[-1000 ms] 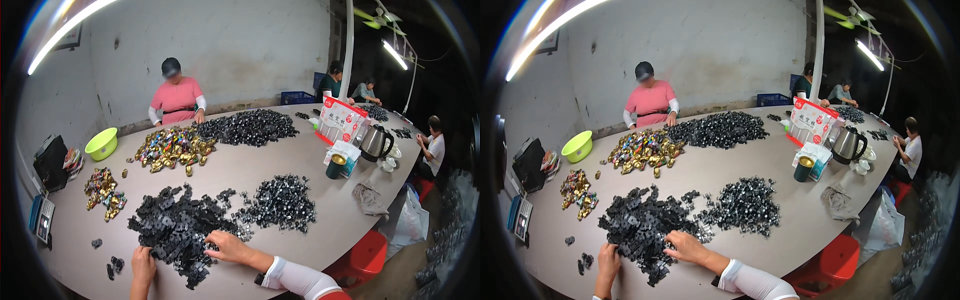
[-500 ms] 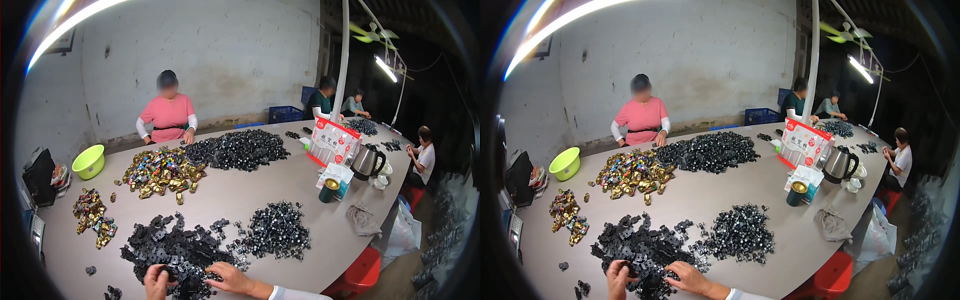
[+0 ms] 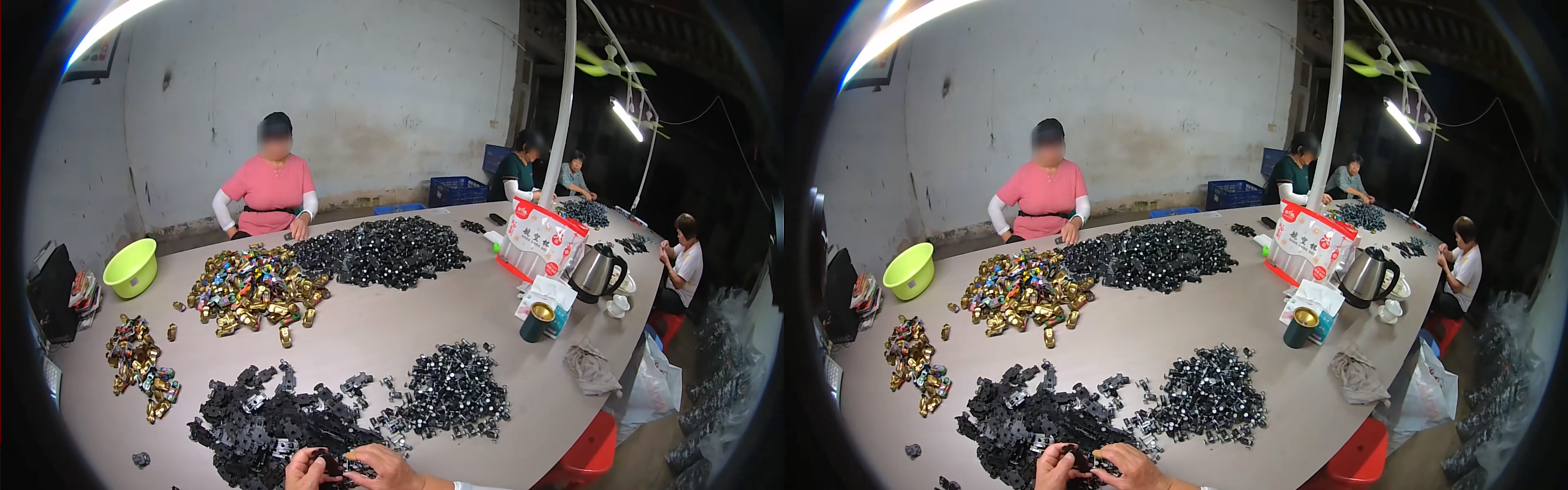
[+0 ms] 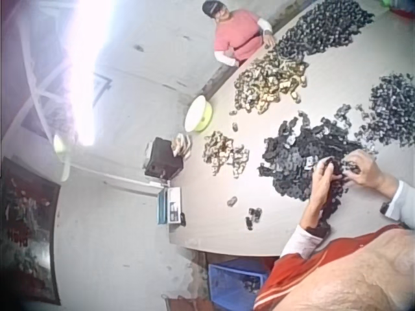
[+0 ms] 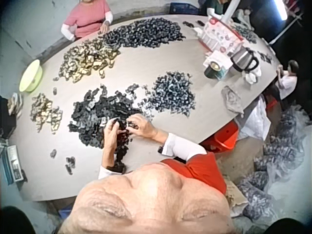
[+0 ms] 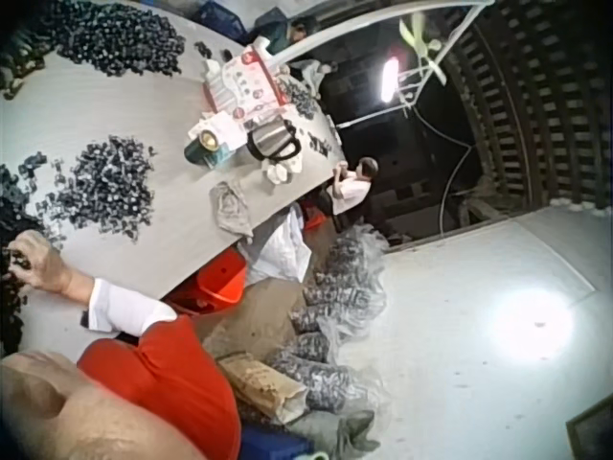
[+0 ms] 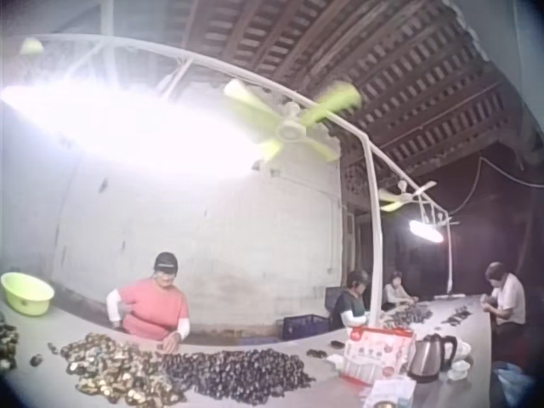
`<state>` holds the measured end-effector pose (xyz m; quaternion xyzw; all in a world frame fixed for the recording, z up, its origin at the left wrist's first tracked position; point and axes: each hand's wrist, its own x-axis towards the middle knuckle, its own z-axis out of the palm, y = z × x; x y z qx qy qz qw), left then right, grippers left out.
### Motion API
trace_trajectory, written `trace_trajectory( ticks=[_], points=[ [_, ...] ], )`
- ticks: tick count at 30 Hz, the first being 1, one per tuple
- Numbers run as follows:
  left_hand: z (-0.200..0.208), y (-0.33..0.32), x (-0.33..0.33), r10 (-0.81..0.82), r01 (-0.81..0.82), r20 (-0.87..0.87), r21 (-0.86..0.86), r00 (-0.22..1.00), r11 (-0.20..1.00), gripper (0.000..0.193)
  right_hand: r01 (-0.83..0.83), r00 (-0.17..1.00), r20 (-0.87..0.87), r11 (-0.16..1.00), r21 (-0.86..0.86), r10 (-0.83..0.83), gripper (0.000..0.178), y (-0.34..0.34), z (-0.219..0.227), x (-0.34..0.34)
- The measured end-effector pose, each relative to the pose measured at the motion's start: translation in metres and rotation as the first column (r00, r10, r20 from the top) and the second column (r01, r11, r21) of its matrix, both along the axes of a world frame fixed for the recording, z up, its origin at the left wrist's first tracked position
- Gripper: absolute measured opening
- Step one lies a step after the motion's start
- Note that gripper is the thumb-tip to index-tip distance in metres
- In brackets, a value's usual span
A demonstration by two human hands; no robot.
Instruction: The person sits at a table and assembles small black lock bodies by hand. They pick up a lock casing, insert a metal pin, and place the completed unit into a blue crate. The person also organizes piles of lock parts on the table.
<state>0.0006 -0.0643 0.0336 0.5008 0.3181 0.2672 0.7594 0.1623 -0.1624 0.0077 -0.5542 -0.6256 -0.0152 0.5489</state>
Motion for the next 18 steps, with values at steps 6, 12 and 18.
trace_trajectory(
  ticks=[6,12,18],
  points=[
    [0.0025,-0.001,0.0015,-0.062,0.061,0.014,0.053,0.998,0.997,0.02,-0.022,1.0,-0.009,0.998,-0.057,0.021,0.031,-0.0016,0.0034,0.0004],
    [0.0051,-0.0039,0.0011,-0.075,0.074,0.01,0.103,0.997,0.992,0.017,-0.056,0.998,0.018,0.997,-0.061,0.057,0.033,-0.0019,0.0032,0.0025],
    [-0.0023,-0.0054,-0.0017,-0.034,0.033,0.034,0.032,0.999,0.999,0.021,-0.048,0.999,0.02,0.998,-0.04,0.049,0.034,-0.0009,0.0004,0.0025]
  ],
)
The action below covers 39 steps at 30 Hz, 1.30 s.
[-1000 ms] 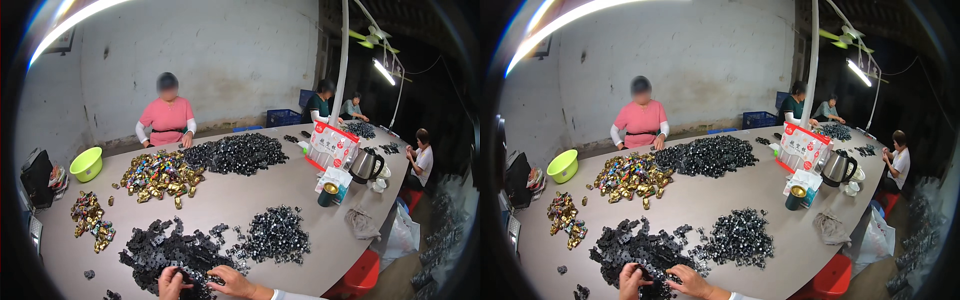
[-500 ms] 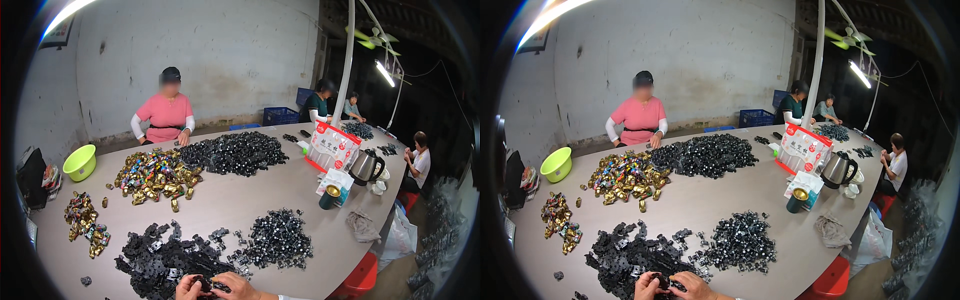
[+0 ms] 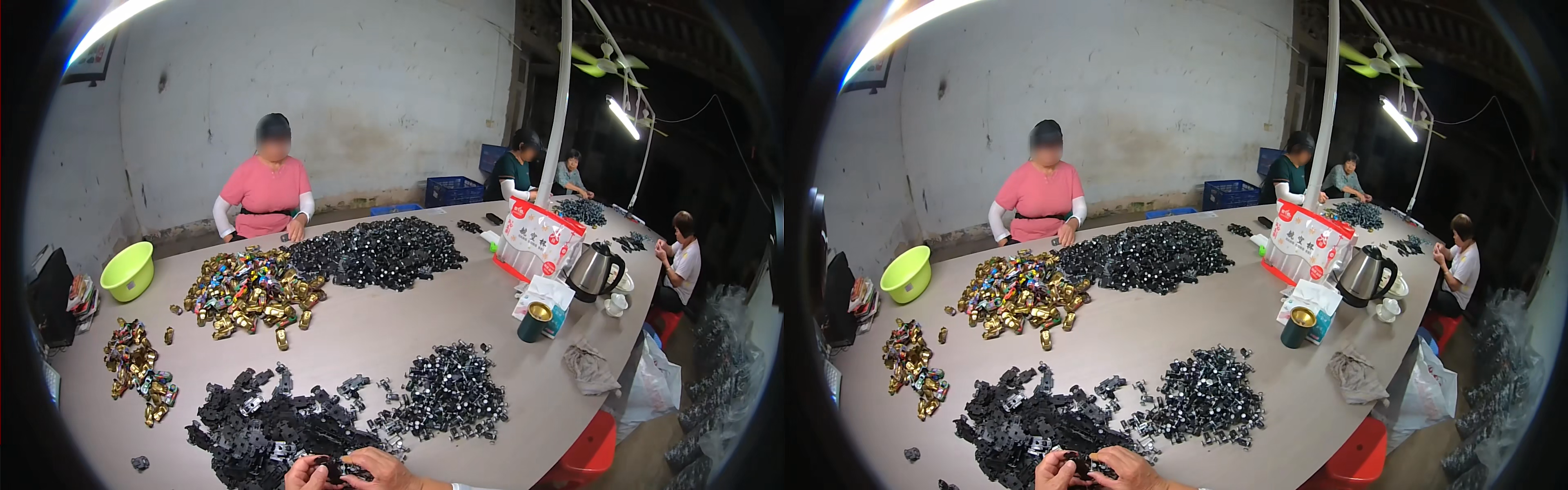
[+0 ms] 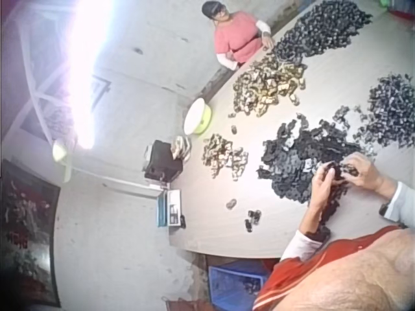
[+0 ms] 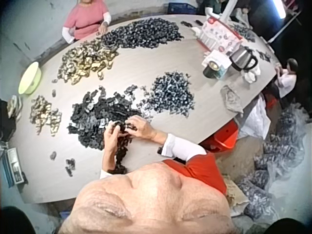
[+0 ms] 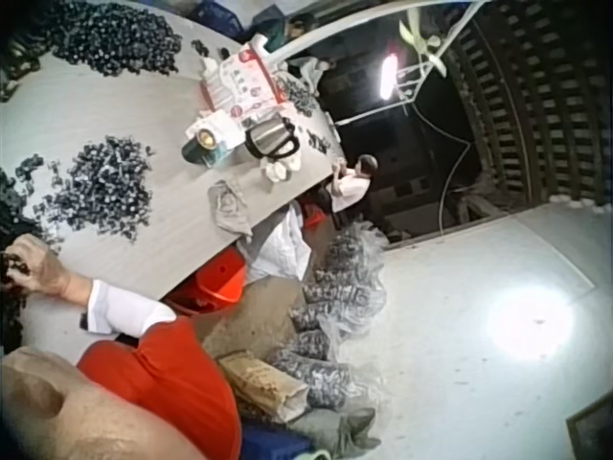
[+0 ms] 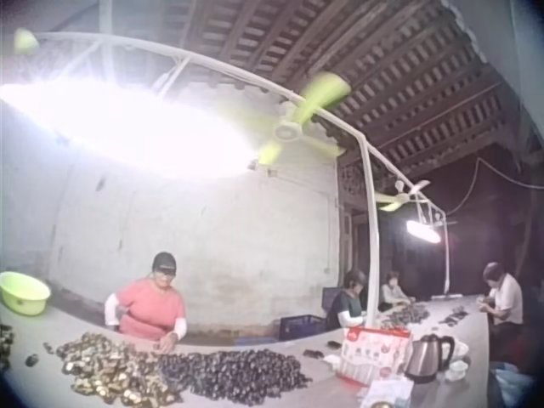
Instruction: The person sits at a table and assembles small black lock bodies by hand. They pick up a lock casing, insert a metal pin, and place the completed unit into a blue crate. The person also organizes piles of lock parts on the table.
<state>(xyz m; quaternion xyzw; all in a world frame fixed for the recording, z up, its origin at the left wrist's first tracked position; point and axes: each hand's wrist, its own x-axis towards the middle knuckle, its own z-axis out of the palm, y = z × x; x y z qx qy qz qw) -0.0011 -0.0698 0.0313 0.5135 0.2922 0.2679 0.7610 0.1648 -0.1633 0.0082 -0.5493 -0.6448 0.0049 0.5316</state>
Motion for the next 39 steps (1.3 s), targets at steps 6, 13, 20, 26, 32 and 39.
trace_trajectory(
  ticks=[6,13,20,26,32,39],
  points=[
    [-0.003,0.001,-0.006,0.009,-0.009,0.022,0.009,1.0,1.0,0.022,0.04,0.998,0.039,0.999,0.028,-0.041,0.031,0.0,0.001,-0.001],
    [-0.008,0.0,-0.008,0.023,-0.022,-0.026,0.037,0.999,0.999,0.025,0.022,1.0,0.002,0.999,-0.045,-0.022,0.04,0.002,-0.008,-0.001],
    [-0.006,-0.005,-0.006,0.057,-0.058,0.022,0.046,0.998,0.997,0.022,0.02,1.0,0.012,0.999,-0.035,-0.019,0.038,0.002,-0.006,0.0],
    [-0.009,-0.004,-0.005,0.059,-0.058,-0.004,0.056,0.998,0.997,0.019,0.02,0.999,0.046,0.999,-0.03,-0.018,0.037,0.002,-0.006,0.001],
    [-0.018,-0.003,-0.001,0.117,-0.117,-0.006,0.045,0.993,0.992,0.014,0.018,0.998,0.054,0.999,-0.032,-0.017,0.036,0.001,-0.003,0.001],
    [-0.018,-0.003,-0.007,0.076,-0.076,0.002,0.008,0.997,0.997,0.02,0.033,0.998,0.057,0.999,-0.007,-0.032,0.033,0.004,-0.007,0.002]
  ],
)
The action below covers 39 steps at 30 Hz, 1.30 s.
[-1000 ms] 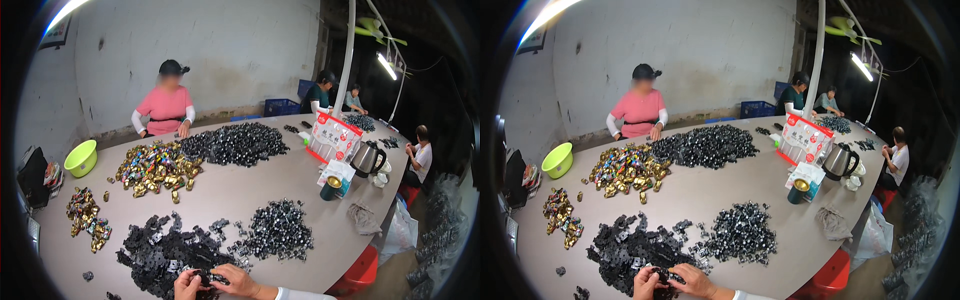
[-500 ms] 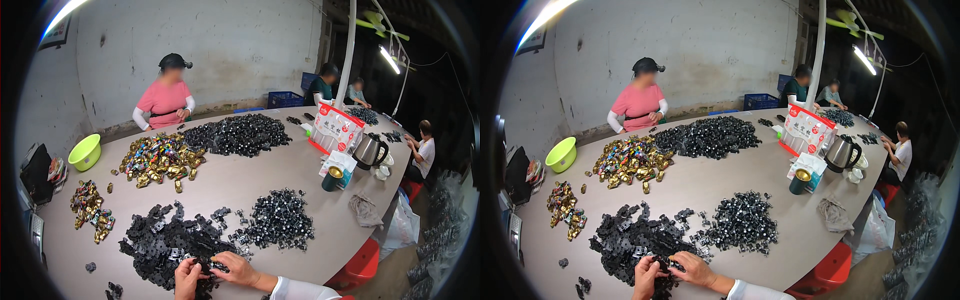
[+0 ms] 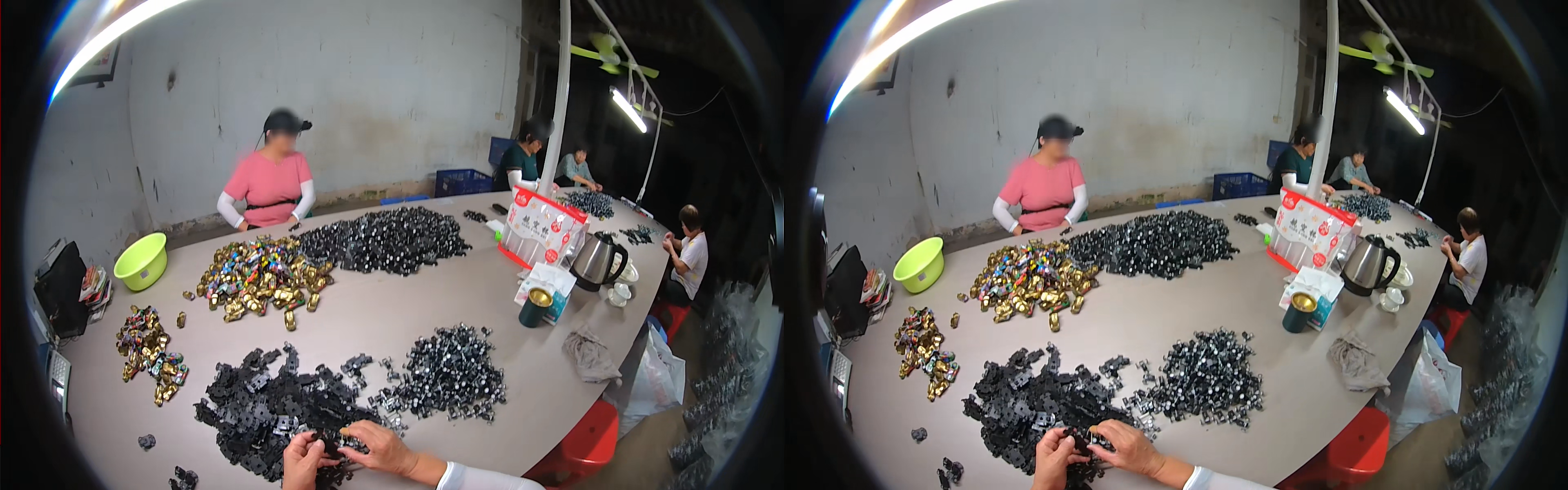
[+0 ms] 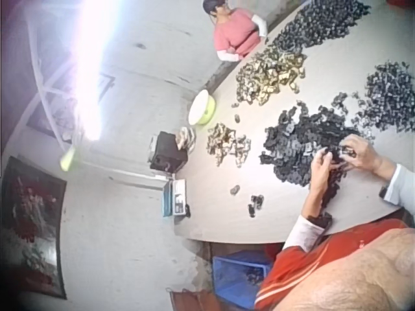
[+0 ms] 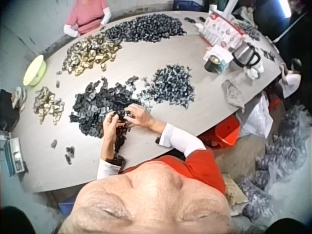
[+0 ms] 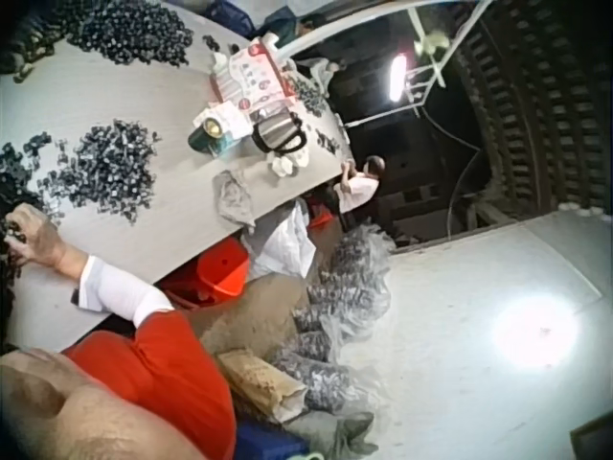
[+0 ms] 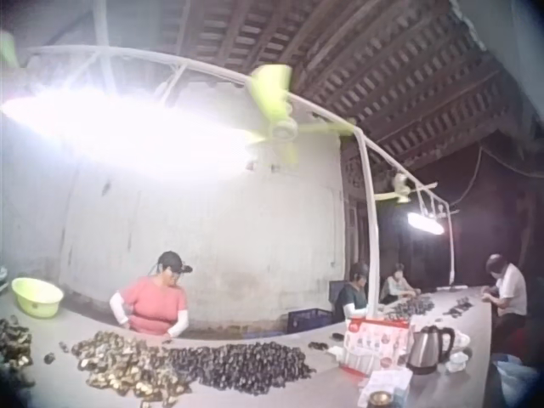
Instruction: The person sits at a table and assembles small black lock bodies by hand. They pick up a lock casing, insert a metal pin, and place the completed unit into a blue crate. The person also organizes piles of lock parts on the table.
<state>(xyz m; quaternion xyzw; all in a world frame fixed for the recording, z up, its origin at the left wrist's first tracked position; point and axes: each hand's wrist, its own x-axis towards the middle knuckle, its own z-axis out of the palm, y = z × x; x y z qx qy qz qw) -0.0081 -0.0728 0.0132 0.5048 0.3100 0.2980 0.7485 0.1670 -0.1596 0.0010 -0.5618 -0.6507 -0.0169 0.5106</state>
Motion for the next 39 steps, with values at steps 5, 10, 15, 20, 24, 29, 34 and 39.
trace_trajectory(
  ticks=[5,10,15,20,24,29,34,39],
  points=[
    [0.005,-0.003,0.001,0.024,-0.024,0.012,-0.027,1.0,0.999,0.02,0.019,0.996,-0.093,0.999,0.029,-0.016,0.035,-0.001,0.003,0.004],
    [0.003,-0.004,-0.002,0.004,-0.005,0.044,0.026,0.999,1.0,0.021,0.2,0.932,-0.295,0.978,-0.061,-0.209,0.032,-0.004,0.03,0.03],
    [0.012,-0.004,-0.012,0.034,-0.034,0.06,-0.001,0.998,0.999,0.02,0.287,0.919,-0.253,0.953,-0.093,-0.301,0.035,0.02,0.113,0.103],
    [0.011,-0.007,-0.006,-0.011,0.017,0.098,-0.058,0.995,0.998,0.022,0.463,0.842,-0.413,0.858,0.223,-0.347,0.054,0.037,0.199,0.185],
    [0.022,-0.006,-0.017,0.001,0.008,0.102,-0.084,0.995,0.996,0.027,0.169,0.973,-0.187,0.972,0.162,-0.138,0.048,0.028,0.173,0.116],
    [0.019,-0.007,-0.007,-0.051,0.056,0.081,-0.055,0.995,0.997,0.03,0.051,0.998,0.029,0.999,0.004,-0.051,0.035,0.013,0.066,0.033],
    [0.017,-0.008,-0.006,-0.013,0.02,0.088,-0.082,0.996,0.996,0.03,0.021,0.998,-0.065,0.998,-0.059,-0.025,0.034,0.008,0.021,-0.001],
    [0.015,-0.01,-0.003,0.005,0.007,0.088,-0.136,0.996,0.991,0.03,-0.036,0.999,-0.035,0.999,-0.034,0.035,0.034,0.005,0.008,-0.003]
  ],
)
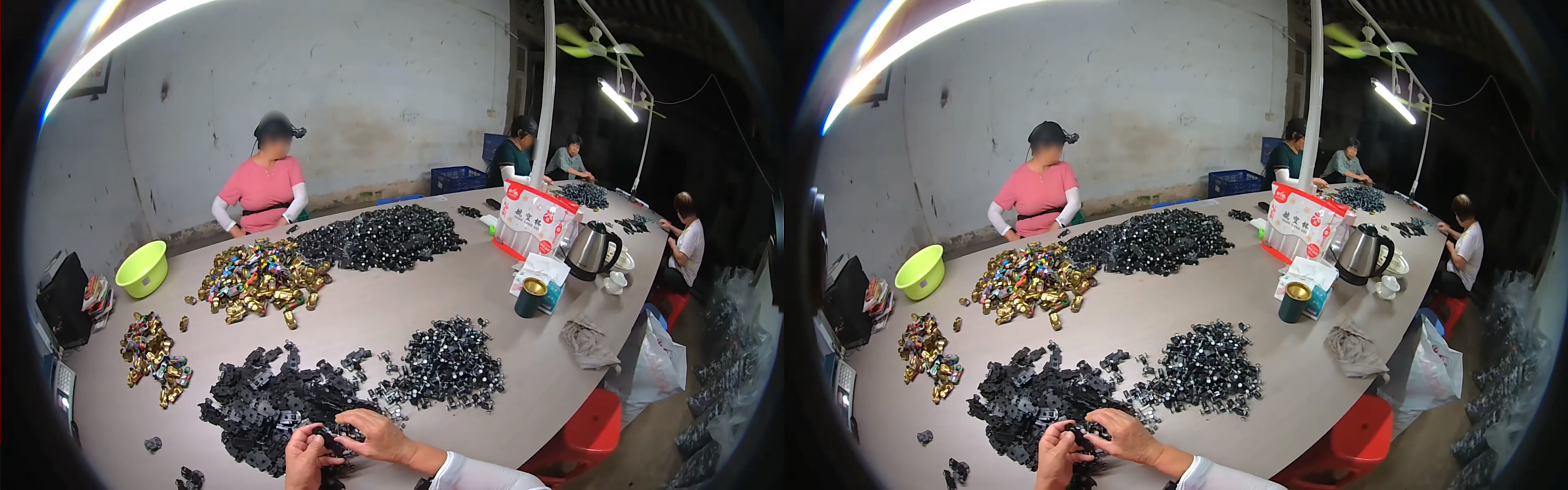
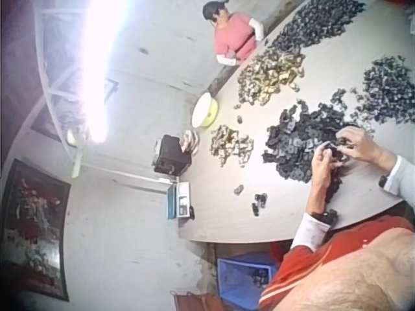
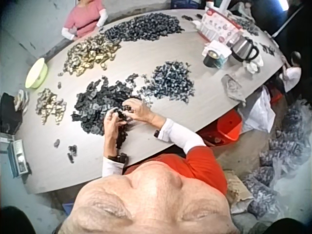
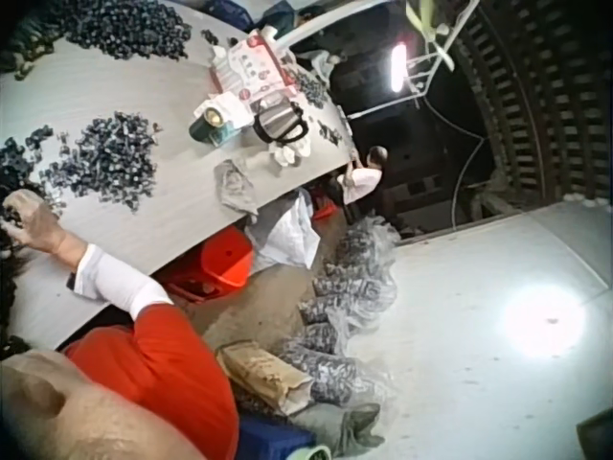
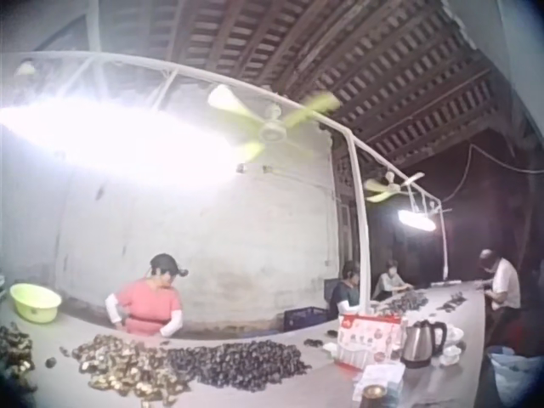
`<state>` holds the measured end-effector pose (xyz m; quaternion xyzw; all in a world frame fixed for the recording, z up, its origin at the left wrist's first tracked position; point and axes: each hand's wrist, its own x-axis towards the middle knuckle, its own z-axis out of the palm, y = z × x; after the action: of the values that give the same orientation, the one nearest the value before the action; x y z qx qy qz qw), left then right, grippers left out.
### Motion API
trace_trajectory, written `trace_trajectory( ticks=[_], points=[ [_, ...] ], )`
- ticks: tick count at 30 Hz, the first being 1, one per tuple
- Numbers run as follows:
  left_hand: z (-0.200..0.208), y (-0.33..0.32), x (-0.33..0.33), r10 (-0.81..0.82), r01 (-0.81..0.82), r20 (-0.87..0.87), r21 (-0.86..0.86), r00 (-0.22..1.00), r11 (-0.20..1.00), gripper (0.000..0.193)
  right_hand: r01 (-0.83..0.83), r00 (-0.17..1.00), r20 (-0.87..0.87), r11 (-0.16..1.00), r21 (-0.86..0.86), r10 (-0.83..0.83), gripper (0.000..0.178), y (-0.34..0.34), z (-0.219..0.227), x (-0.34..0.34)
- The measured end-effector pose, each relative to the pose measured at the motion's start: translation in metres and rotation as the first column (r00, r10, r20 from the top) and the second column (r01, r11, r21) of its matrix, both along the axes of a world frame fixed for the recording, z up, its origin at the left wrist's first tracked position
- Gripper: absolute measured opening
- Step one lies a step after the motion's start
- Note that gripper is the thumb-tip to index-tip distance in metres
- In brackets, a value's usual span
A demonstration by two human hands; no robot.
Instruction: The person sits at a table and assembles small black lock bodies by hand. They pick up a lock casing, insert a metal pin, and place the completed unit into a blue crate. The person also organizes piles of lock parts on the table.
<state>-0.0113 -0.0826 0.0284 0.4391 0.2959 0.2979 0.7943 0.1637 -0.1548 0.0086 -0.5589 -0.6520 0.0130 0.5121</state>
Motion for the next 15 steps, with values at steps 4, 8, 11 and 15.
trace_trajectory(
  ticks=[4,8,11,15],
  points=[
    [-0.01,0.001,0.005,0.049,-0.049,0.026,0.003,0.998,0.999,0.024,-0.016,1.0,-0.013,1.0,-0.009,0.016,0.033,-0.004,0.0,0.0],
    [-0.015,0.004,0.0,0.028,-0.029,0.048,0.017,0.998,0.999,0.029,-0.026,0.999,-0.018,1.0,-0.009,0.026,0.032,-0.004,0.001,-0.005],
    [-0.019,0.006,0.002,0.007,-0.008,0.047,0.023,0.999,1.0,0.034,-0.024,1.0,-0.01,1.0,-0.003,0.024,0.031,-0.004,0.004,-0.002],
    [-0.016,0.003,0.007,0.006,-0.008,0.041,0.054,0.999,0.999,0.037,0.0,1.0,-0.002,1.0,-0.027,0.0,0.031,-0.005,0.001,0.0]
  ],
)
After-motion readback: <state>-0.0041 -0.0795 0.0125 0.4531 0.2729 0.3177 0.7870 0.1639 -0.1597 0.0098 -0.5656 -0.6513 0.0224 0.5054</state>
